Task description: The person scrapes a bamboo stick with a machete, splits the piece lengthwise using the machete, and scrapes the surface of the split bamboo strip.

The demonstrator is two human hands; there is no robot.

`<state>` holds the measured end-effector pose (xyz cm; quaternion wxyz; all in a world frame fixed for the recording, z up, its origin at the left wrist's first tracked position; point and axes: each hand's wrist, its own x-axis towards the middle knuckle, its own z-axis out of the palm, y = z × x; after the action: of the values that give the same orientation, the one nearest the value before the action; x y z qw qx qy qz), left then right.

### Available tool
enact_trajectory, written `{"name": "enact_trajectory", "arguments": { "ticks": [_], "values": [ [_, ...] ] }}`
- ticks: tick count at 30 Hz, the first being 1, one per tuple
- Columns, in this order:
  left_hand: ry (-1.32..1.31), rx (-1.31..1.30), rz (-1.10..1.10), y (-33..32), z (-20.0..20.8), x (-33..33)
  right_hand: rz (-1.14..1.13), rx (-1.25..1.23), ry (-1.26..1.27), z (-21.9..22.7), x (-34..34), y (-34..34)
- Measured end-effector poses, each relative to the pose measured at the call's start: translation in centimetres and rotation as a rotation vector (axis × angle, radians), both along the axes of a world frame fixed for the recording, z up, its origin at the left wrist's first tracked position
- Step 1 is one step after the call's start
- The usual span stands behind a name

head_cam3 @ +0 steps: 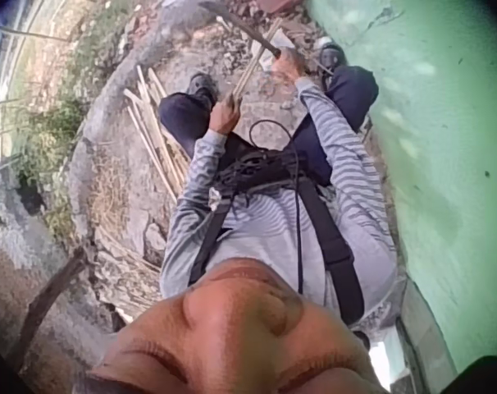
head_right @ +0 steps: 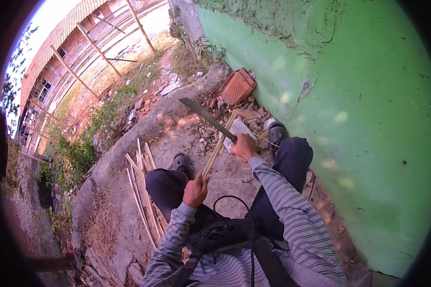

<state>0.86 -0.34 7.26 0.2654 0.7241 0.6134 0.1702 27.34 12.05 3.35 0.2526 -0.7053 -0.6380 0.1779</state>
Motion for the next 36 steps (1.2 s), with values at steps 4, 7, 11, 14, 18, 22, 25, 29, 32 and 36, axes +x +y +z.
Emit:
{"name": "enact_trajectory", "arguments": {
  "ticks": [4, 7, 11, 14, 18, 22, 25, 29, 32, 36],
  "values": [
    [0.008, -0.001, 0.030, -0.5, -0.3, -0.6, 0.064, 0.040, -0.006, -0.1, -1.7, -1.2],
    [-0.014, 0.078, 0.018, -0.4, -0.8, -0.9, 0.158, 0.031, -0.025, 0.0, -2.2, -1.8],
    [0.018, 0.002, -0.013, -1.1, 0.0, -1.2, 0.095, 0.009, -0.039, -0.1, -1.0, -0.7],
    [-0.002, -0.005, -0.049, -1.9, 0.5, -1.0, -0.035, 0.058, 0.006, -1.9, 2.2, 0.7],
    [0.036, 0.020, -0.024, -1.7, -0.4, -1.9, 0.068, 0.000, 0.047, -1.2, -0.4, -0.6],
    [-0.023, -0.012, 0.000, -2.3, 0.5, -2.0, 0.125, 0.082, -0.002, -0.3, -0.4, -1.2],
    [-0.028, -0.097, -0.001, -2.9, 2.2, -2.1, 0.022, 0.077, 0.027, -0.6, 1.4, 0.3],
    [-0.015, -0.047, -0.039, -3.1, 1.2, -2.6, -0.029, 0.067, 0.046, -1.7, 2.1, 0.6],
    [-0.025, -0.076, 0.012, -3.7, 1.1, -3.4, 0.055, 0.026, 0.043, -1.2, -0.2, -1.0],
    [-0.027, -0.069, 0.018, -3.6, 2.4, -3.2, 0.106, 0.056, -0.011, -0.8, 0.1, -0.3]
  ]
}}
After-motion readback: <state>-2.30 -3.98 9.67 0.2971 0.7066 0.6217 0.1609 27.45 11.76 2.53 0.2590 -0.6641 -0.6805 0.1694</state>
